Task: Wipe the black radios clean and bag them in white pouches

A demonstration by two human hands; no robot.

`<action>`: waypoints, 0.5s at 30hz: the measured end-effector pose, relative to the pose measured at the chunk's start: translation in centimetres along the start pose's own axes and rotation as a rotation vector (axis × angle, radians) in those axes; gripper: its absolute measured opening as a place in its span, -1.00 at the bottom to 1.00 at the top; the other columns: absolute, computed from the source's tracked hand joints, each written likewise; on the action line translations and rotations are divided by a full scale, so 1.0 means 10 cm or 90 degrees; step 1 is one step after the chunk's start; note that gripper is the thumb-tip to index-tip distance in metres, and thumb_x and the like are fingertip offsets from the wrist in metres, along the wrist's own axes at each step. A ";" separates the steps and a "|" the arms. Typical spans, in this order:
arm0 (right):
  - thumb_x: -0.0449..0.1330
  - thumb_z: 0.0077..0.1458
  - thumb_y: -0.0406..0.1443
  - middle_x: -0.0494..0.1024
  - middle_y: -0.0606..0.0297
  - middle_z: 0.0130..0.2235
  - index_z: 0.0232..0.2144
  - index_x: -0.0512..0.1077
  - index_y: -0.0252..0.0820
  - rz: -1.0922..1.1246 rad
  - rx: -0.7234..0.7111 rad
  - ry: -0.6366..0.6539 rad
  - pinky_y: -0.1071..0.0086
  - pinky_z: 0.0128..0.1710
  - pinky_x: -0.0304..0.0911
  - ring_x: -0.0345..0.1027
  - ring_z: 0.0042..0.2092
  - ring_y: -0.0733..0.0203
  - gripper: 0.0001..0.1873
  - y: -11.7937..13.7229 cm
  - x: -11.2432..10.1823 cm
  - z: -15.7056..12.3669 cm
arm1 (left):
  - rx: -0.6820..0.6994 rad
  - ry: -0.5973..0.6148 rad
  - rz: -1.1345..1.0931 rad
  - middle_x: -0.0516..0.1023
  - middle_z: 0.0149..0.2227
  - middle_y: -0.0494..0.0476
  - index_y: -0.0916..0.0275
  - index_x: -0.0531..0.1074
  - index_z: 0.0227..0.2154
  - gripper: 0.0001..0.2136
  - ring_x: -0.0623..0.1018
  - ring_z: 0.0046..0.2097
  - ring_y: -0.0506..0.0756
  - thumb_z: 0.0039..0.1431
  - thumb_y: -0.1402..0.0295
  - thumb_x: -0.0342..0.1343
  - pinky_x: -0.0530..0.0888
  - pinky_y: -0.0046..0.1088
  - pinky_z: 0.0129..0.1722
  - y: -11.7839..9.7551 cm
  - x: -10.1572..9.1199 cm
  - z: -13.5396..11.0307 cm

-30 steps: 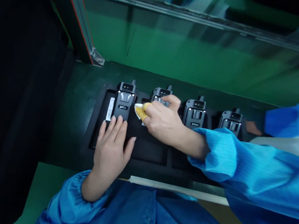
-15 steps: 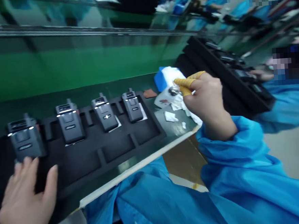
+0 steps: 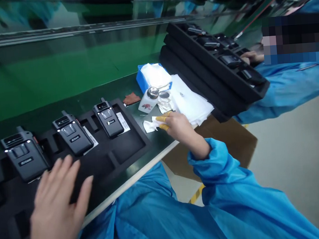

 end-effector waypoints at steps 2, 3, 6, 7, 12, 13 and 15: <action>0.03 0.10 -0.40 0.57 0.06 -0.26 -0.25 0.58 -0.23 -0.017 0.004 0.030 0.33 -0.34 0.06 0.36 -0.27 0.16 -0.68 -0.05 0.04 0.01 | 0.044 0.023 0.024 0.40 0.16 0.35 0.24 0.27 0.16 -0.53 0.40 0.17 0.37 0.20 0.32 0.12 0.29 0.10 0.19 -0.30 0.14 0.15; 0.02 0.09 -0.43 0.57 0.06 -0.28 -0.26 0.58 -0.25 -0.021 0.003 0.034 0.33 -0.35 0.05 0.35 -0.29 0.16 -0.67 -0.08 0.02 0.01 | 0.059 0.039 0.031 0.43 0.14 0.38 0.28 0.31 0.12 -0.58 0.41 0.17 0.36 0.22 0.31 0.10 0.29 0.09 0.18 -0.41 0.22 0.20; 0.00 0.03 -0.46 0.55 0.05 -0.26 -0.22 0.58 -0.26 -0.005 -0.022 -0.017 0.32 -0.34 0.08 0.34 -0.29 0.15 -0.62 -0.13 -0.24 -0.03 | 0.089 0.082 0.042 0.44 0.12 0.39 0.35 0.37 0.03 -0.67 0.39 0.18 0.38 0.26 0.32 0.02 0.25 0.12 0.18 -0.61 0.43 0.30; 0.01 0.03 -0.45 0.54 0.06 -0.27 -0.21 0.57 -0.25 0.005 -0.035 -0.060 0.31 -0.34 0.09 0.33 -0.29 0.14 -0.62 -0.14 -0.39 -0.04 | 0.095 0.091 0.051 0.44 0.12 0.38 0.36 0.38 0.02 -0.68 0.38 0.19 0.38 0.27 0.33 0.00 0.23 0.14 0.18 -0.65 0.49 0.32; 0.03 0.09 -0.35 0.47 0.12 -0.27 -0.25 0.56 -0.11 0.025 -0.045 -0.322 0.25 -0.29 0.04 0.26 -0.23 0.09 -0.69 -0.12 -1.15 0.02 | 0.071 0.130 0.092 0.40 0.16 0.39 0.42 0.38 0.03 -0.65 0.34 0.21 0.41 0.31 0.32 -0.09 0.16 0.24 0.18 -0.72 0.76 0.43; 0.03 0.10 -0.35 0.46 0.12 -0.27 -0.26 0.56 -0.11 0.028 -0.048 -0.339 0.24 -0.28 0.02 0.24 -0.22 0.09 -0.70 -0.10 -1.18 0.08 | 0.057 0.136 0.097 0.38 0.17 0.40 0.44 0.38 0.04 -0.63 0.34 0.21 0.41 0.32 0.31 -0.10 0.16 0.24 0.18 -0.71 0.81 0.45; 0.02 0.09 -0.37 0.45 0.12 -0.27 -0.28 0.55 -0.12 0.031 -0.073 -0.332 0.22 -0.28 0.00 0.23 -0.21 0.09 -0.70 -0.02 -1.13 0.24 | 0.033 0.139 0.097 0.35 0.19 0.41 0.47 0.37 0.05 -0.60 0.33 0.22 0.39 0.32 0.28 -0.13 0.18 0.22 0.18 -0.69 0.89 0.48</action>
Point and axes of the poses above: each hand's wrist, its own z-axis towards the middle knuckle, its own x-axis out of the palm, y = z × x, the point moved 10 cm from there along z, towards the middle knuckle
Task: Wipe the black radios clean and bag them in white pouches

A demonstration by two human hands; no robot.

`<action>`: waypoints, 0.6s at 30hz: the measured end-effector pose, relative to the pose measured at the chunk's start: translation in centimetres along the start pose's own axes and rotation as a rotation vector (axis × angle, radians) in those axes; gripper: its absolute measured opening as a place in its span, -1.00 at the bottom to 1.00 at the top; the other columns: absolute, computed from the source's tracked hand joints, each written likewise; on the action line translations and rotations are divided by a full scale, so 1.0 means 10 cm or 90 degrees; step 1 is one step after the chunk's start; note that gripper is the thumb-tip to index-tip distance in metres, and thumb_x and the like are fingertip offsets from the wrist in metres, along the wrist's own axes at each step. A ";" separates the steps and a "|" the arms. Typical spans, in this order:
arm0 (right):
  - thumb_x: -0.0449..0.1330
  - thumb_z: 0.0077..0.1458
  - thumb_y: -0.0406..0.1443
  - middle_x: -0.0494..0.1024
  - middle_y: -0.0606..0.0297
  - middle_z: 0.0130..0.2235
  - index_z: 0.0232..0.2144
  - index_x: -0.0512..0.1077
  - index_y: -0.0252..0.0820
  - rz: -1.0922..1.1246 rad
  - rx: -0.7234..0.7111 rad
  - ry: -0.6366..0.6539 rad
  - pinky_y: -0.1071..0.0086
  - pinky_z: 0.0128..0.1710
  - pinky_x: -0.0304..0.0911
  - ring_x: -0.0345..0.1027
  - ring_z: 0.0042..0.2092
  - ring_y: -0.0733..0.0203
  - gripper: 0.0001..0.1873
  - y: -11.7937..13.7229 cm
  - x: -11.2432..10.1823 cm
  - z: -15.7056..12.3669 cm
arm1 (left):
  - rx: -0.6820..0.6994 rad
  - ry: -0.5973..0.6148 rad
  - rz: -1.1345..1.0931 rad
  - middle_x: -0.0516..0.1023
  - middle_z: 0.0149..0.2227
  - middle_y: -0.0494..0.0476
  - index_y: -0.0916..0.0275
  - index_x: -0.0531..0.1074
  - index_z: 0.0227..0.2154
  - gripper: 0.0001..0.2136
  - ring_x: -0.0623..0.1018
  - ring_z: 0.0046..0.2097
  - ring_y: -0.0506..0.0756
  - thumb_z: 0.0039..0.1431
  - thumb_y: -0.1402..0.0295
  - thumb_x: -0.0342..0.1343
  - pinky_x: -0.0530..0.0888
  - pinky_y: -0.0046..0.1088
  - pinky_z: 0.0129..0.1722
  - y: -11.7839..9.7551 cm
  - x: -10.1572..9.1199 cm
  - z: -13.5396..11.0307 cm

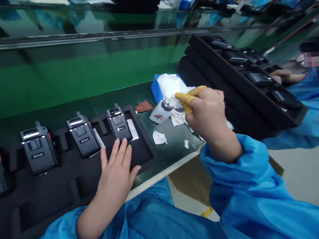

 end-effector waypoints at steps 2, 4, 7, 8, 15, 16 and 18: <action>0.03 0.05 -0.38 0.44 0.12 -0.30 -0.33 0.55 -0.15 -0.001 -0.036 0.024 0.23 -0.29 -0.04 0.21 -0.24 0.11 -0.72 0.06 0.17 0.05 | -0.009 -0.002 -0.011 0.34 0.19 0.41 0.47 0.37 0.06 -0.57 0.33 0.23 0.36 0.33 0.25 -0.13 0.20 0.18 0.19 0.01 0.05 0.02; 0.05 0.01 -0.37 0.42 0.14 -0.38 -0.38 0.55 -0.17 -0.021 -0.056 0.027 0.24 -0.32 -0.08 0.19 -0.29 0.13 -0.75 0.06 0.26 0.05 | -0.008 -0.006 -0.020 0.34 0.20 0.40 0.47 0.36 0.07 -0.56 0.32 0.24 0.34 0.32 0.22 -0.13 0.20 0.15 0.20 0.01 0.08 0.01; 0.06 -0.08 -0.40 0.34 0.19 -0.50 -0.50 0.52 -0.20 -0.049 -0.068 0.017 0.23 -0.33 -0.12 0.16 -0.38 0.19 -0.78 0.02 0.26 0.03 | -0.011 -0.004 -0.020 0.33 0.21 0.36 0.45 0.36 0.07 -0.57 0.32 0.24 0.32 0.33 0.24 -0.15 0.17 0.17 0.22 0.02 0.09 0.00; 0.05 -0.11 -0.42 0.32 0.21 -0.52 -0.54 0.50 -0.21 -0.052 -0.077 0.016 0.22 -0.33 -0.11 0.14 -0.40 0.21 -0.78 0.03 0.24 0.04 | -0.013 -0.002 -0.020 0.33 0.21 0.35 0.45 0.36 0.07 -0.57 0.32 0.24 0.31 0.33 0.24 -0.15 0.15 0.17 0.23 0.02 0.08 0.00; 0.01 -0.02 -0.48 0.45 0.26 -0.41 -0.42 0.51 -0.14 -0.009 -0.192 -0.181 0.12 -0.17 -0.03 0.20 -0.32 0.22 -0.70 0.70 0.02 0.14 | -0.020 0.005 -0.065 0.33 0.21 0.32 0.42 0.40 0.05 -0.59 0.33 0.23 0.30 0.32 0.22 -0.11 0.14 0.13 0.25 0.04 0.07 0.02; -0.01 0.03 -0.49 0.47 0.28 -0.38 -0.37 0.52 -0.11 0.010 -0.227 -0.177 0.09 -0.12 -0.04 0.21 -0.29 0.23 -0.67 0.88 0.09 0.16 | -0.023 0.001 -0.074 0.33 0.21 0.32 0.42 0.40 0.04 -0.58 0.34 0.23 0.30 0.32 0.22 -0.11 0.14 0.12 0.25 0.05 0.07 0.02; -0.06 0.16 -0.46 0.48 0.35 -0.34 -0.35 0.51 -0.07 0.037 -0.306 -0.136 0.07 -0.02 -0.12 0.21 -0.25 0.26 -0.64 1.26 0.32 0.19 | -0.030 -0.005 -0.085 0.35 0.20 0.30 0.42 0.41 0.03 -0.58 0.35 0.22 0.29 0.32 0.21 -0.10 0.15 0.09 0.26 0.06 0.06 0.03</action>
Point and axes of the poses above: each hand's wrist, its own z-axis towards the middle knuckle, its own x-axis out of the palm, y = z × x, the point moved 10 cm from there along z, towards the middle knuckle
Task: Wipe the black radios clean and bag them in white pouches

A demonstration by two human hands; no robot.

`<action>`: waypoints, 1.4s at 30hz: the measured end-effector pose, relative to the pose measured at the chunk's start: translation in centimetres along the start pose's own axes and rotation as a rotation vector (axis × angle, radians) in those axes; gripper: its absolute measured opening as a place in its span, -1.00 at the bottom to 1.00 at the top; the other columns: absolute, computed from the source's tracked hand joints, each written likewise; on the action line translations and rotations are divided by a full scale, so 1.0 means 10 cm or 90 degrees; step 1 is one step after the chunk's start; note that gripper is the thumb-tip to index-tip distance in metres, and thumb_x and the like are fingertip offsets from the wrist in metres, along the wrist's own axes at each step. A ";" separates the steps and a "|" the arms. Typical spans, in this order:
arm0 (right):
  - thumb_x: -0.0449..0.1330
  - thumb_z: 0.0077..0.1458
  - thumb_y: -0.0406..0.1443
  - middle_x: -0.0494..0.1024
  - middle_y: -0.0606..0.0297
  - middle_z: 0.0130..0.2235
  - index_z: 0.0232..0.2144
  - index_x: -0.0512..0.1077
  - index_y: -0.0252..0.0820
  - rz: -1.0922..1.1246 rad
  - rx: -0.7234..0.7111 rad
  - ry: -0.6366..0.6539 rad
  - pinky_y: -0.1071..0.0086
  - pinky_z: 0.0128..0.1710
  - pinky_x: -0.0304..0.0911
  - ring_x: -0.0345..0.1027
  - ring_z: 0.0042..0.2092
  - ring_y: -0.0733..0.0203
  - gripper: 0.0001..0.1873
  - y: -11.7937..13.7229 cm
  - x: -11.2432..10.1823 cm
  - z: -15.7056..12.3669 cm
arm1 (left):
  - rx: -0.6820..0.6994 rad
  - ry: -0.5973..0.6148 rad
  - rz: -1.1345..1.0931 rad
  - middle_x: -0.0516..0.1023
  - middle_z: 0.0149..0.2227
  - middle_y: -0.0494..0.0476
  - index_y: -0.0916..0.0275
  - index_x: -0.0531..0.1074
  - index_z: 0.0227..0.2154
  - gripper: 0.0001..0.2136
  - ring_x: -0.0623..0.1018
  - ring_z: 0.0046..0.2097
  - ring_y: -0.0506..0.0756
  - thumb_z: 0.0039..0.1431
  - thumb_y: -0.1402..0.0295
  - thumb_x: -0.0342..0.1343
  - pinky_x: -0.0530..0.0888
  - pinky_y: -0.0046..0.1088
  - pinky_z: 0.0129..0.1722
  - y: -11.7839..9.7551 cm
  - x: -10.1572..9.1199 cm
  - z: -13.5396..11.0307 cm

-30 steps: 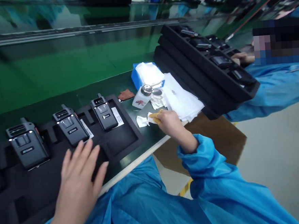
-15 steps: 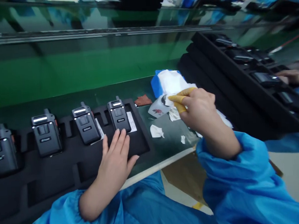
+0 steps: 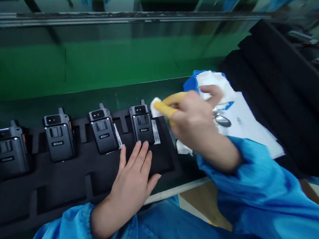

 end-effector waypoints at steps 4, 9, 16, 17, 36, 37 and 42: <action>-0.08 0.27 -0.38 0.47 0.41 -0.30 -0.44 0.48 -0.08 0.041 -0.141 0.030 0.10 0.07 -0.25 0.18 -0.21 0.29 -0.62 0.44 0.37 0.13 | -0.007 0.000 -0.003 0.40 0.17 0.29 0.41 0.44 0.00 -0.60 0.37 0.21 0.26 0.32 0.22 -0.10 0.15 0.04 0.27 0.01 0.00 0.00; -0.10 0.26 -0.40 0.45 0.38 -0.34 -0.48 0.47 -0.05 0.072 -0.075 0.124 0.09 0.06 -0.17 0.19 -0.22 0.27 -0.59 0.23 0.56 0.08 | -0.004 0.002 0.003 0.39 0.18 0.28 0.40 0.43 0.00 -0.60 0.36 0.21 0.24 0.32 0.21 -0.12 0.16 -0.01 0.26 0.01 0.01 0.01; -0.06 0.26 -0.40 0.44 0.39 -0.37 -0.45 0.49 -0.11 0.027 -0.075 -0.006 0.15 0.03 -0.20 0.18 -0.24 0.29 -0.63 0.25 0.35 0.08 | -0.011 0.007 -0.006 0.39 0.18 0.26 0.39 0.44 0.00 -0.61 0.35 0.22 0.25 0.32 0.22 -0.10 0.13 -0.04 0.28 0.01 0.01 0.00; -0.04 0.26 -0.39 0.45 0.41 -0.36 -0.44 0.49 -0.10 0.020 -0.101 -0.033 0.16 0.04 -0.22 0.18 -0.23 0.29 -0.65 0.34 0.33 0.09 | -0.012 0.010 -0.007 0.40 0.18 0.26 0.40 0.44 0.00 -0.61 0.35 0.22 0.25 0.32 0.22 -0.11 0.12 -0.05 0.29 0.01 0.01 -0.01; 0.01 -0.04 -0.50 0.16 0.33 -0.56 -0.66 0.30 -0.23 -0.195 0.073 -0.155 0.18 -0.30 -0.10 -0.04 -0.43 0.35 -0.76 -0.49 -0.48 -0.39 | 0.017 0.024 0.020 0.36 0.19 0.31 0.43 0.44 0.00 -0.59 0.37 0.21 0.31 0.34 0.25 -0.16 0.24 0.06 0.21 -0.02 0.00 0.02; 0.03 -0.10 -0.49 0.13 0.34 -0.58 -0.71 0.23 -0.26 -0.211 0.064 -0.174 0.21 -0.34 -0.14 -0.10 -0.44 0.37 -0.79 -0.55 -0.56 -0.44 | 0.020 0.026 0.023 0.36 0.19 0.32 0.44 0.44 0.00 -0.59 0.37 0.20 0.32 0.34 0.25 -0.16 0.27 0.08 0.19 -0.02 0.01 0.02; 0.02 -0.24 -0.44 0.10 0.31 -0.63 -0.78 0.22 -0.25 -0.181 0.033 -0.059 0.22 -0.38 -0.21 -0.19 -0.46 0.36 -0.83 -0.76 -0.44 -0.59 | 0.021 0.027 0.014 0.36 0.19 0.33 0.44 0.44 -0.01 -0.60 0.37 0.21 0.33 0.34 0.26 -0.15 0.29 0.10 0.17 -0.02 0.01 0.02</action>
Point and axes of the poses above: each hand's wrist, its own z-axis towards the middle knuckle, its own x-axis out of the palm, y = z × x, the point moved 10 cm from there along z, towards the middle knuckle
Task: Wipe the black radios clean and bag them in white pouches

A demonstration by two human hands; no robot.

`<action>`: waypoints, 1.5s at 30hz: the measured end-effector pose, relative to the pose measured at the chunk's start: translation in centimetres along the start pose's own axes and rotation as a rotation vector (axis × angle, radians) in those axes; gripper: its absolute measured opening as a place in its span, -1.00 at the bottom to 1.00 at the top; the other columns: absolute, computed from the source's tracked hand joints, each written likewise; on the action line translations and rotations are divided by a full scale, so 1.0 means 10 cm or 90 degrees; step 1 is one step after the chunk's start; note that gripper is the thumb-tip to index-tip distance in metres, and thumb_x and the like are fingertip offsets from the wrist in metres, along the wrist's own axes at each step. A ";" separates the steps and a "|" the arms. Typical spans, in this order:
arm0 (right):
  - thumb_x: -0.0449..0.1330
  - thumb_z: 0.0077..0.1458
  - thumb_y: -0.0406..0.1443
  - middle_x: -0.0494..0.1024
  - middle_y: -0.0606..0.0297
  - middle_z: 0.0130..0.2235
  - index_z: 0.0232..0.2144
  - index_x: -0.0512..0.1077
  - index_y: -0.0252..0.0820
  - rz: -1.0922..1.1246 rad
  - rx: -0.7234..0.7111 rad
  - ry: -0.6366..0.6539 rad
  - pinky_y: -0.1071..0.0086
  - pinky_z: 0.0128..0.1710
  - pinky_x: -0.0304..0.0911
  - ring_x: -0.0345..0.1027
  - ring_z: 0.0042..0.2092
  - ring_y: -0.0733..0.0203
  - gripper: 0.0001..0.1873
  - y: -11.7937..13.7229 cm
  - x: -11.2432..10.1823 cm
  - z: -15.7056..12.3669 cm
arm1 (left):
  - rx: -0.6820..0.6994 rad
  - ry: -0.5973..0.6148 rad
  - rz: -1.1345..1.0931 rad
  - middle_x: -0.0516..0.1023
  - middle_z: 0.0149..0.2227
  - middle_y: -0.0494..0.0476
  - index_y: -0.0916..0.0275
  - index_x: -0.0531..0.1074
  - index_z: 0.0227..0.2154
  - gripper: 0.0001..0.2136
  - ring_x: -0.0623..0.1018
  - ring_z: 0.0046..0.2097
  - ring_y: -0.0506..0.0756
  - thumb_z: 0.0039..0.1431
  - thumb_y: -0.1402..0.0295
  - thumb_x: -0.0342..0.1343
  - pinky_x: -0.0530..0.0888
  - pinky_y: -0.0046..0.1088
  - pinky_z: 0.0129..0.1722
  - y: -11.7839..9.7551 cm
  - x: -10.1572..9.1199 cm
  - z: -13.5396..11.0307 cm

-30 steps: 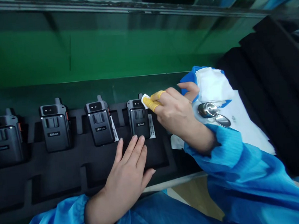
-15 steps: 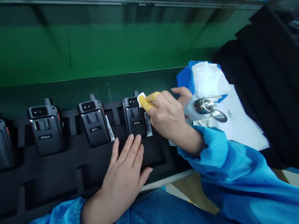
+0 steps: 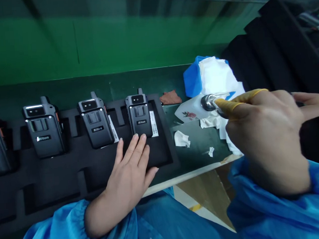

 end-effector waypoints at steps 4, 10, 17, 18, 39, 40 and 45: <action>0.02 -0.18 -0.44 0.17 0.30 -0.61 -0.70 0.35 -0.20 -0.013 0.022 -0.034 0.21 -0.36 -0.21 -0.11 -0.45 0.32 -0.82 0.05 -0.10 0.00 | -0.005 0.012 -0.009 0.35 0.19 0.36 0.43 0.44 0.00 -0.62 0.34 0.22 0.33 0.33 0.27 -0.12 0.26 0.11 0.19 0.01 0.01 0.00; -0.02 0.09 -0.44 0.40 0.29 -0.41 -0.52 0.48 -0.11 0.160 0.016 0.052 0.15 -0.18 -0.08 0.16 -0.33 0.25 -0.68 0.79 -0.01 0.17 | -0.014 0.023 -0.036 0.33 0.21 0.39 0.42 0.42 0.02 -0.62 0.29 0.26 0.32 0.31 0.27 -0.08 0.19 0.09 0.24 0.03 0.04 -0.01; -0.01 0.22 -0.43 0.45 0.39 -0.39 -0.59 0.44 -0.11 0.225 -0.117 0.098 0.21 0.03 -0.22 0.18 -0.25 0.29 -0.61 1.45 0.24 0.12 | -0.024 0.029 -0.046 0.35 0.20 0.38 0.45 0.37 0.07 -0.58 0.30 0.25 0.32 0.31 0.25 -0.08 0.14 0.09 0.26 0.04 0.06 -0.02; -0.02 0.22 -0.44 0.45 0.38 -0.41 -0.60 0.43 -0.12 0.212 -0.110 0.089 0.22 0.01 -0.20 0.18 -0.26 0.29 -0.59 1.42 0.24 0.11 | -0.022 0.025 -0.049 0.35 0.20 0.38 0.45 0.39 0.05 -0.59 0.30 0.25 0.31 0.31 0.25 -0.09 0.15 0.08 0.26 0.04 0.06 -0.02; 0.01 -0.04 -0.41 0.33 0.21 -0.47 -0.34 0.55 -0.09 -0.027 0.161 -0.031 0.08 -0.24 -0.19 0.08 -0.39 0.21 -0.67 0.08 -0.02 -0.14 | 0.001 -0.001 -0.045 0.31 0.21 0.42 0.45 0.42 0.01 -0.62 0.30 0.25 0.32 0.32 0.28 -0.09 0.25 0.08 0.21 0.01 0.00 -0.03; 0.02 -0.11 -0.41 0.33 0.21 -0.48 -0.39 0.55 -0.08 -0.031 0.171 -0.021 0.09 -0.26 -0.21 0.05 -0.41 0.23 -0.68 -0.04 0.03 -0.15 | -0.001 -0.004 -0.044 0.33 0.20 0.42 0.44 0.42 0.01 -0.63 0.31 0.25 0.32 0.31 0.29 -0.08 0.24 0.09 0.22 0.01 -0.02 -0.04; 0.04 -0.42 -0.29 0.09 0.31 -0.67 -0.83 0.23 -0.22 0.045 0.204 -0.151 0.14 -0.31 -0.32 -0.20 -0.48 0.39 -0.87 -0.32 0.06 -0.20 | -0.023 -0.017 0.005 0.39 0.16 0.42 0.42 0.42 0.01 -0.65 0.37 0.21 0.33 0.32 0.32 -0.10 0.19 0.19 0.21 0.10 -0.24 -0.18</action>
Point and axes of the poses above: each hand's wrist, its own z-axis towards the middle knuckle, its own x-axis out of the palm, y = z × x, the point moved 10 cm from there along z, towards the middle knuckle
